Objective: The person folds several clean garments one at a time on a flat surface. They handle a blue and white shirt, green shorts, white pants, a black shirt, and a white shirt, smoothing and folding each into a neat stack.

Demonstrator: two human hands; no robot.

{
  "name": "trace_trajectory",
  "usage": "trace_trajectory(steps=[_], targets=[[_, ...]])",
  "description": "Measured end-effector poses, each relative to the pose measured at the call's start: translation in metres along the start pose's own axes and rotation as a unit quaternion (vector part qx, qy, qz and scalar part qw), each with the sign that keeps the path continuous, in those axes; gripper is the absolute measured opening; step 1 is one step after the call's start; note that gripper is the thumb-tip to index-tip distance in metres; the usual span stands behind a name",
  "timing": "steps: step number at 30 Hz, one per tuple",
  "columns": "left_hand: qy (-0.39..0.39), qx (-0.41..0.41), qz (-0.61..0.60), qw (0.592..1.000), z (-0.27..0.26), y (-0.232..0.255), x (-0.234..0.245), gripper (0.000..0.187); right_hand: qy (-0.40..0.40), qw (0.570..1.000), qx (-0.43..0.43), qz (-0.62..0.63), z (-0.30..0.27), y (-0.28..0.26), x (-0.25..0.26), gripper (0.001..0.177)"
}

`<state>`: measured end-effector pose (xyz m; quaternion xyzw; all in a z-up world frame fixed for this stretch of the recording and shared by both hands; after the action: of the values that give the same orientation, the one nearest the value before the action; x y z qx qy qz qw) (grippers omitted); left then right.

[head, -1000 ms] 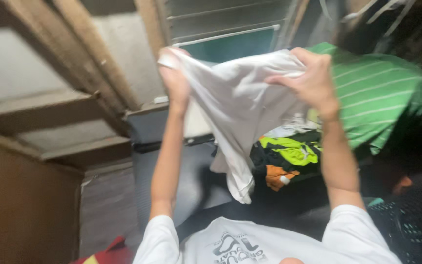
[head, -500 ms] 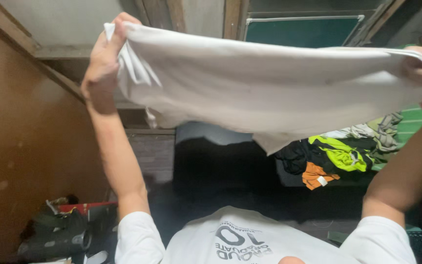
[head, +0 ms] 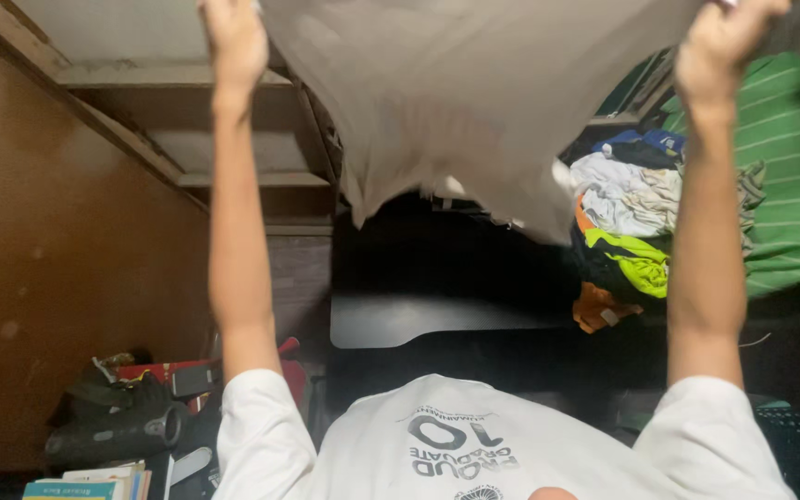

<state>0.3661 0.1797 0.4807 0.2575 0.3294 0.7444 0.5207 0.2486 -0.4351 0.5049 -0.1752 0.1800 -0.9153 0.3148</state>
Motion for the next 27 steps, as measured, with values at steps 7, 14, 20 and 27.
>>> trace_trajectory(steps=[7, 14, 20, 27], targets=[[-0.210, 0.094, -0.033, 0.973, -0.183, 0.140, 0.101, 0.048, -0.093, 0.994, 0.058, 0.011, -0.127, -0.143, 0.138, 0.009], [-0.380, 0.323, 0.094, 0.861, -0.368, 0.076, 0.146, 0.025, -0.230, 0.958, -0.166, -0.050, -0.297, -0.181, 0.178, 0.047], [-0.496, 0.423, 0.099, 0.752, -0.551, -0.044, 0.138, 0.032, -0.347, 0.868, -0.341, -0.099, -0.486, -0.129, 0.165, 0.034], [-0.557, 0.333, 0.311, 0.695, -0.576, -0.152, 0.072, 0.037, -0.594, 0.721, -0.355, -0.020, -0.576, -0.049, 0.091, 0.034]])
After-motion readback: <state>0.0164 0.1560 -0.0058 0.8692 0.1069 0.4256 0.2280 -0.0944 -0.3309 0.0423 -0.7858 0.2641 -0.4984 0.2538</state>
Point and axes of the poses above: each hand's wrist, its own z-axis towards the middle knuckle, its own x-axis out of the back of the hand, y = z × x, the point moved 5 cm from there along z, towards the middle knuckle, and after that the axes turned 5 degrees about y, right-handed, at the moved point
